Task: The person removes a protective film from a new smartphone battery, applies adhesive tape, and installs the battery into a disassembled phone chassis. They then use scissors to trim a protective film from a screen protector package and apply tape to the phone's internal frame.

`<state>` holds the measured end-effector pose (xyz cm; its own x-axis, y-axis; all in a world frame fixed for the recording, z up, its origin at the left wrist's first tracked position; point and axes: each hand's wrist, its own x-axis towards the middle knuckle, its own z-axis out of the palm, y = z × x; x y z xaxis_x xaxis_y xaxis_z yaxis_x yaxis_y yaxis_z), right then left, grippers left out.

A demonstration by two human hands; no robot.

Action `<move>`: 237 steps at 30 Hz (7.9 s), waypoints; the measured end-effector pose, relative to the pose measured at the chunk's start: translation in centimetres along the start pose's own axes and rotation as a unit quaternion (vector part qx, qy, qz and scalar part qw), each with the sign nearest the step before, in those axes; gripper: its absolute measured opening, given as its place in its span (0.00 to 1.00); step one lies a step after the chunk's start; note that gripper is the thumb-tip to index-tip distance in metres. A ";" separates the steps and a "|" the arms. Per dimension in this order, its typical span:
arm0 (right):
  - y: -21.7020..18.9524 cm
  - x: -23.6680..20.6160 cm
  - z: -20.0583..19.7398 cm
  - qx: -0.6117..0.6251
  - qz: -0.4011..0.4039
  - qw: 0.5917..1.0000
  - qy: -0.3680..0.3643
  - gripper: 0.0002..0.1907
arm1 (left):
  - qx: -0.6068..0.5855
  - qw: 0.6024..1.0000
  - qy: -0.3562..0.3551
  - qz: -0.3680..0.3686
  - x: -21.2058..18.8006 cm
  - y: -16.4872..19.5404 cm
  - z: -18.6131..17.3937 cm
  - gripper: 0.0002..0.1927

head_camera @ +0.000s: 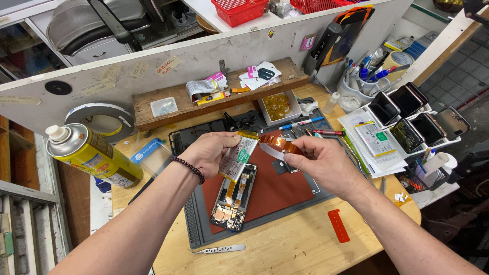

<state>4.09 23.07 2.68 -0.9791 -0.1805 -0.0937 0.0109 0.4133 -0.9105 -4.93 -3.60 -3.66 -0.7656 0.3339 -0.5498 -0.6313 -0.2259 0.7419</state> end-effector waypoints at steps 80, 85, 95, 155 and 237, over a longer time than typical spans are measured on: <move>15.2 1.1 -9.7 -0.263 0.197 0.918 0.221 0.10 | 0.278 0.944 0.177 0.016 2.4 -2.0 7.3 0.25; 14.1 0.0 -9.4 -0.373 0.189 0.896 0.148 0.10 | 0.225 0.961 0.158 0.011 2.8 -1.7 7.6 0.16; 9.6 -3.8 -9.6 -0.344 0.490 0.801 0.018 0.17 | 0.281 0.948 0.150 0.004 4.5 -1.5 8.2 0.19; 4.5 -2.5 0.1 0.437 0.290 0.845 -0.105 0.16 | 0.000 0.987 -0.107 -0.120 4.2 -2.4 4.3 0.14; -2.4 5.1 7.3 -0.252 -0.375 0.890 0.059 0.07 | -0.244 0.967 0.001 -0.070 -6.4 -2.2 -3.5 0.07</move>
<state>0.60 14.64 1.43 -0.6880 -0.4911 0.5343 -0.7178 0.5694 -0.4008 0.93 -8.48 -3.15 -0.6685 0.3915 -0.6323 -0.7116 -0.5837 0.3910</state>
